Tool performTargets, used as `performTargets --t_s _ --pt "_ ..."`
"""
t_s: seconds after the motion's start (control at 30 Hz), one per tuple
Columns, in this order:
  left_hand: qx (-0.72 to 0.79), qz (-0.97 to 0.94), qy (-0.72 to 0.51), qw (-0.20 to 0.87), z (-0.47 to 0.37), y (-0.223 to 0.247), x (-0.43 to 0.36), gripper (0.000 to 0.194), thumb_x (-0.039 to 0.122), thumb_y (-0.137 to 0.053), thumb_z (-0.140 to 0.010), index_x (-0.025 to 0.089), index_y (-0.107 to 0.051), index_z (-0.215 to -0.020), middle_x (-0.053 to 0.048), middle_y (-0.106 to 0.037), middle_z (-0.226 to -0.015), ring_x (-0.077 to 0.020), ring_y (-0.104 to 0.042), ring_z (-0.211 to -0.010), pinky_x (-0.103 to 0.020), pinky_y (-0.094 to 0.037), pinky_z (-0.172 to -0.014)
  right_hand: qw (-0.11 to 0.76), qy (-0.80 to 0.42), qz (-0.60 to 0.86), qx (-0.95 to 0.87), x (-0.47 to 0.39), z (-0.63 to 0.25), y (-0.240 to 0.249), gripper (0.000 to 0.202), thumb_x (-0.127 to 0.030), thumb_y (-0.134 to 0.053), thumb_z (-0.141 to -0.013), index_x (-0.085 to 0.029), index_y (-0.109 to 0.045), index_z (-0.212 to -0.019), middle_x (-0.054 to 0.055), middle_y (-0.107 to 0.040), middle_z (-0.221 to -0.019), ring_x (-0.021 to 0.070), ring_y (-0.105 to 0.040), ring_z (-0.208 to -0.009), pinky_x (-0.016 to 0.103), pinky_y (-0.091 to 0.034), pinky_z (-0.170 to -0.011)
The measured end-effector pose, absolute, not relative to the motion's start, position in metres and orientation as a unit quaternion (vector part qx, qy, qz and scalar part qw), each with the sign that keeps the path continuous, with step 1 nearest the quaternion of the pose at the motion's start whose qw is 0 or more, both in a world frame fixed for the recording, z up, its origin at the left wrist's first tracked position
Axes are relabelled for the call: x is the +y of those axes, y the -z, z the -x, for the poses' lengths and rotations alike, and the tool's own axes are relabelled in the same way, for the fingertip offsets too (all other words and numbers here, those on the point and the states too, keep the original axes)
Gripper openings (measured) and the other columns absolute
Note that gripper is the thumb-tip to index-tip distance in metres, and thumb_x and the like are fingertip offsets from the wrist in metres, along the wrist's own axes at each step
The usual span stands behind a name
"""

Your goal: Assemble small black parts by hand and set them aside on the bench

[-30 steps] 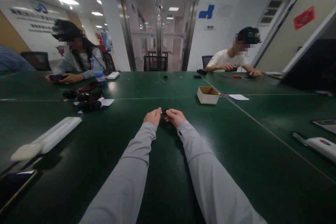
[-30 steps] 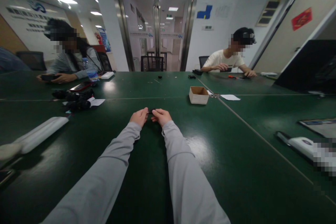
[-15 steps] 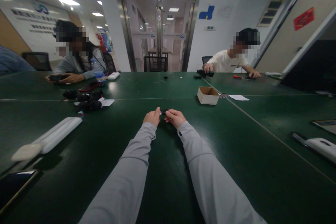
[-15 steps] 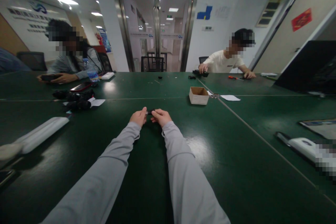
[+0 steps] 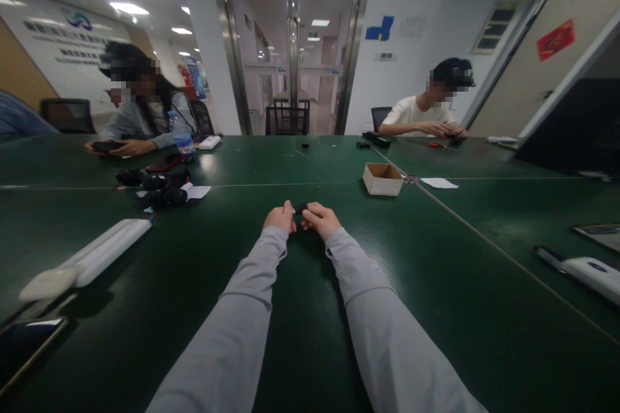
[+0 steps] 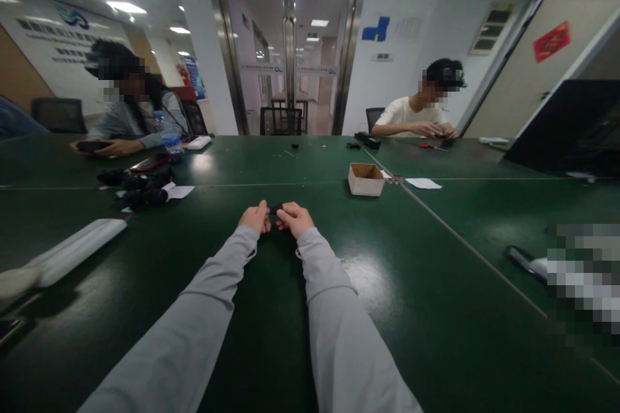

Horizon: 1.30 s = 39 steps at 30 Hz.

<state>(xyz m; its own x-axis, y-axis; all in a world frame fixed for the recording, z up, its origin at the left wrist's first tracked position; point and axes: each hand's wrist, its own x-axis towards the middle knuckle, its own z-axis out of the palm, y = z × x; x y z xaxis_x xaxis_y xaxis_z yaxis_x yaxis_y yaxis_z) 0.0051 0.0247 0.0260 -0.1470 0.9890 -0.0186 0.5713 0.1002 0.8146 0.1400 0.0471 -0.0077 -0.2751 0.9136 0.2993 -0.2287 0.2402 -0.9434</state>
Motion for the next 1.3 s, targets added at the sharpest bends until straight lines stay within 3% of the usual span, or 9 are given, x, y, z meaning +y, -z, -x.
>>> performTargets --t_s 0.13,0.4,0.53,0.67,0.9,1.3 --pt "0.661 -0.563 -0.352 0.350 -0.003 -0.021 0.031 0.058 0.047 -0.020 -0.083 0.018 -0.049 -0.042 -0.003 -0.053 -0.041 -0.0129 -0.046 -0.037 -0.026 -0.037 -0.050 0.524 -0.539 0.294 -0.590 0.046 -0.140 0.007 0.037 -0.046 -0.072 -0.060 -0.012 -0.065 -0.072 0.006 -0.049 -0.095 0.0084 -0.055 -0.054 0.022 -0.050 -0.046" --pt "0.664 -0.606 -0.334 0.284 -0.004 -0.023 0.022 0.064 0.055 -0.017 -0.082 0.018 -0.049 -0.041 -0.004 -0.053 -0.042 -0.0150 -0.052 -0.045 -0.027 -0.038 -0.056 0.545 -0.566 0.290 -0.546 0.050 -0.139 0.014 0.035 -0.042 -0.074 -0.059 -0.011 -0.064 -0.071 0.004 -0.053 -0.086 0.0082 -0.055 -0.053 0.020 -0.049 -0.046" --pt "0.645 -0.592 -0.395 0.279 -0.007 -0.021 0.021 0.051 0.057 -0.023 -0.081 0.020 -0.053 -0.064 0.000 -0.056 -0.048 -0.0131 -0.052 -0.045 -0.025 -0.038 -0.053 0.556 -0.611 0.309 -0.472 0.055 -0.138 0.015 0.032 -0.034 -0.077 -0.058 -0.012 -0.062 -0.075 0.001 -0.056 -0.067 0.0096 -0.055 -0.049 0.019 -0.048 -0.043" --pt "0.589 -0.623 -0.440 0.268 -0.006 -0.013 0.024 0.027 0.046 -0.038 -0.080 0.023 -0.050 -0.082 0.004 -0.059 -0.057 -0.0103 -0.053 -0.044 -0.021 -0.038 -0.050 0.565 -0.629 0.338 -0.413 0.055 -0.138 0.010 0.022 -0.023 -0.074 -0.064 -0.011 -0.061 -0.076 0.001 -0.056 -0.057 0.0098 -0.053 -0.045 0.018 -0.047 -0.041" --pt "0.570 -0.635 -0.446 0.271 -0.001 -0.009 0.027 0.024 0.043 -0.040 -0.080 0.022 -0.051 -0.076 0.004 -0.057 -0.057 -0.0095 -0.053 -0.047 -0.021 -0.039 -0.051 0.557 -0.626 0.350 -0.419 0.051 -0.138 0.005 0.016 -0.017 -0.072 -0.065 -0.011 -0.060 -0.072 0.000 -0.056 -0.056 0.0096 -0.053 -0.044 0.018 -0.048 -0.041" --pt "0.596 -0.629 -0.418 0.272 -0.002 -0.014 0.025 0.043 0.053 -0.033 -0.079 0.019 -0.053 -0.062 0.002 -0.054 -0.049 -0.0108 -0.049 -0.046 -0.022 -0.037 -0.052 0.551 -0.609 0.334 -0.462 0.052 -0.138 0.011 0.029 -0.031 -0.077 -0.058 -0.012 -0.060 -0.072 0.000 -0.056 -0.062 0.0092 -0.053 -0.047 0.020 -0.047 -0.042"
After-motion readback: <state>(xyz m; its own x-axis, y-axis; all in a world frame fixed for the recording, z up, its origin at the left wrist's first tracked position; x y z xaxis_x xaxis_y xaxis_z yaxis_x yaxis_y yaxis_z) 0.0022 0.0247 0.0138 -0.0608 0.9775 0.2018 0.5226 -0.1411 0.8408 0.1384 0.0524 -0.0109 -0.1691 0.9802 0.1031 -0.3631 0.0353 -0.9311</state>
